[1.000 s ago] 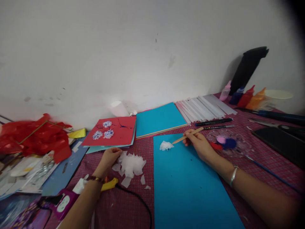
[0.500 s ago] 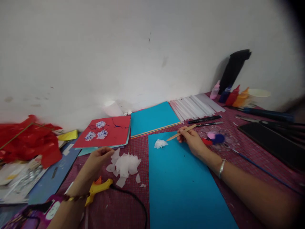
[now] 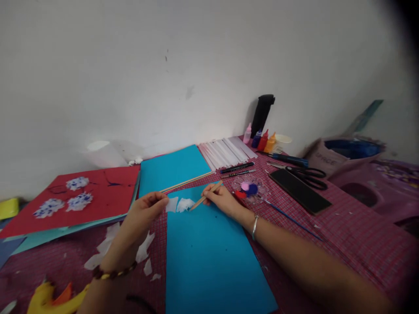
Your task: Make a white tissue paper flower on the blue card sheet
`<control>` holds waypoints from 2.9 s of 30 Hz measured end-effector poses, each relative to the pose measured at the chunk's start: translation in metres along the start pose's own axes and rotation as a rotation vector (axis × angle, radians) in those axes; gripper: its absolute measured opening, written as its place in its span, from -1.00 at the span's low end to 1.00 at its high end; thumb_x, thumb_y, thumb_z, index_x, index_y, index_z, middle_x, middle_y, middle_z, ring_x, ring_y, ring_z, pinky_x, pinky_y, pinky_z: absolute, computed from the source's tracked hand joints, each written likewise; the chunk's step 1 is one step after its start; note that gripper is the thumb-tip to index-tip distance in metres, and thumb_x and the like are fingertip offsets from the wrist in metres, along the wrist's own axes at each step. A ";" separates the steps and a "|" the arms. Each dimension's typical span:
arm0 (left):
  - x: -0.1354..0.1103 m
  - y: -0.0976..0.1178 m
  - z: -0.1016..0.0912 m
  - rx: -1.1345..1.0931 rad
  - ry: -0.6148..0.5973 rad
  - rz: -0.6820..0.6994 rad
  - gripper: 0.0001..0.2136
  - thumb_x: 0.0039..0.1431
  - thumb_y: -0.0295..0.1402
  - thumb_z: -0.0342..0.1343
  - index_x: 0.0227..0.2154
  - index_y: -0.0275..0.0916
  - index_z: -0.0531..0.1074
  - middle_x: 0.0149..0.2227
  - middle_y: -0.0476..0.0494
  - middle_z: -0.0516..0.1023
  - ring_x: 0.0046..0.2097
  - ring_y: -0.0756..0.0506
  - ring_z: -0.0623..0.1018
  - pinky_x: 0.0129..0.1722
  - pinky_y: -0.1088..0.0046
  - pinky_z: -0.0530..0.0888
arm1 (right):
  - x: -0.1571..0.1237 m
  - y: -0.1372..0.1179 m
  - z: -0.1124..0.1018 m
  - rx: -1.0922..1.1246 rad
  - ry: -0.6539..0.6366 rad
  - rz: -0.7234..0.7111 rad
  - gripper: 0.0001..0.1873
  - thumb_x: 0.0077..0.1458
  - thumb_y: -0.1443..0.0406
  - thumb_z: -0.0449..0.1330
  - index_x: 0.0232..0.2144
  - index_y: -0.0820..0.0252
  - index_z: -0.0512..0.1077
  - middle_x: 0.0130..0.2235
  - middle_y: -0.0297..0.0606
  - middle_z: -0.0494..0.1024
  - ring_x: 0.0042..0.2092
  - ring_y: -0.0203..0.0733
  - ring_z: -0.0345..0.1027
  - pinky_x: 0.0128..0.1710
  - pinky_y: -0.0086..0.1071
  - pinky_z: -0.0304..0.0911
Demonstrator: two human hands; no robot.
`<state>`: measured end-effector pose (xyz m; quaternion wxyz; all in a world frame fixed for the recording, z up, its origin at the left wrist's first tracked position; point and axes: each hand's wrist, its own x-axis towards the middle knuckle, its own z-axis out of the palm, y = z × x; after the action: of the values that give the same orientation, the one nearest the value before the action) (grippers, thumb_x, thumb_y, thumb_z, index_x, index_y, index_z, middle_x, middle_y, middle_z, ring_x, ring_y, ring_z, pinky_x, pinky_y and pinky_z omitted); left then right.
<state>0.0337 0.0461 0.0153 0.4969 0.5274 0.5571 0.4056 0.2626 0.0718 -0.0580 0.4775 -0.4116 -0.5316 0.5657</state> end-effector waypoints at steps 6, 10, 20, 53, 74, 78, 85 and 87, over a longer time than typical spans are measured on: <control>0.010 -0.018 0.004 -0.150 0.009 -0.090 -0.71 -0.11 -0.18 0.26 -0.44 -0.21 0.29 -0.57 0.14 0.39 -0.60 0.08 0.39 -0.63 0.61 0.27 | 0.004 0.003 0.006 -0.051 -0.006 0.012 -0.90 0.05 0.32 0.14 -0.48 0.20 0.37 -0.57 -0.38 0.45 -0.56 -0.34 0.27 -0.52 -0.47 0.18; 0.014 -0.021 0.001 -0.159 0.021 -0.118 -0.68 -0.15 -0.18 0.28 -0.44 -0.23 0.30 -0.49 0.04 0.49 -0.51 0.02 0.49 -0.50 0.53 0.42 | 0.007 0.004 0.009 -0.067 -0.011 0.003 -0.89 0.07 0.30 0.15 -0.48 0.20 0.36 -0.56 -0.38 0.45 -0.56 -0.35 0.26 -0.53 -0.47 0.18; 0.022 -0.036 -0.002 -0.017 0.038 -0.061 -0.76 -0.13 -0.20 0.26 -0.55 -0.23 0.36 -0.65 0.13 0.30 -0.62 0.09 0.25 -0.64 0.60 0.19 | 0.008 0.009 0.006 -0.042 0.024 -0.044 -0.86 0.08 0.23 0.15 -0.39 0.21 0.41 -0.48 -0.34 0.49 -0.56 -0.37 0.26 -0.56 -0.49 0.14; 0.039 -0.063 0.020 0.307 -0.051 0.178 -0.82 -0.03 -0.23 0.13 -0.50 -0.26 0.45 -0.55 0.01 0.41 -0.47 -0.01 0.36 -0.47 0.51 0.26 | 0.005 0.006 0.007 -0.059 0.040 -0.036 -0.88 0.06 0.23 0.16 -0.40 0.17 0.40 -0.49 -0.35 0.48 -0.56 -0.35 0.26 -0.57 -0.48 0.12; 0.037 -0.063 0.028 0.355 0.017 0.185 -0.84 -0.06 -0.26 0.13 -0.54 -0.25 0.45 -0.58 0.01 0.43 -0.50 -0.02 0.37 -0.48 0.49 0.26 | -0.014 0.000 0.019 -0.441 -0.063 -0.354 -0.80 0.15 0.31 0.07 -0.43 0.17 0.47 -0.33 -0.28 0.51 -0.31 -0.23 0.37 -0.29 -0.40 0.24; 0.037 -0.062 0.029 0.344 0.010 0.188 -0.85 -0.05 -0.27 0.13 -0.55 -0.25 0.44 -0.58 0.02 0.41 -0.50 -0.01 0.37 -0.49 0.50 0.25 | -0.014 0.001 0.017 -0.452 -0.070 -0.376 -0.82 0.15 0.32 0.07 -0.38 0.17 0.47 -0.35 -0.28 0.51 -0.33 -0.24 0.37 -0.30 -0.41 0.23; 0.039 -0.066 0.029 0.311 -0.007 0.180 -0.85 -0.05 -0.26 0.14 -0.52 -0.25 0.46 -0.55 -0.01 0.46 -0.48 -0.03 0.41 -0.48 0.49 0.27 | -0.016 -0.005 0.018 -0.593 -0.112 -0.423 -0.82 0.19 0.32 0.04 -0.29 0.18 0.46 -0.29 -0.24 0.53 -0.26 -0.21 0.39 -0.24 -0.39 0.23; 0.039 -0.063 0.028 0.292 0.030 0.188 -0.82 -0.05 -0.25 0.13 -0.45 -0.26 0.47 -0.51 -0.03 0.48 -0.46 -0.04 0.42 -0.45 0.47 0.30 | -0.017 -0.008 0.018 -0.642 -0.146 -0.456 -0.81 0.20 0.33 0.03 -0.28 0.19 0.45 -0.29 -0.23 0.53 -0.25 -0.22 0.39 -0.23 -0.40 0.22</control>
<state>0.0510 0.0751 -0.0564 0.3664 0.6376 0.5656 0.3732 0.2494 0.0510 -0.0489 0.3988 -0.3701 -0.7916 0.2780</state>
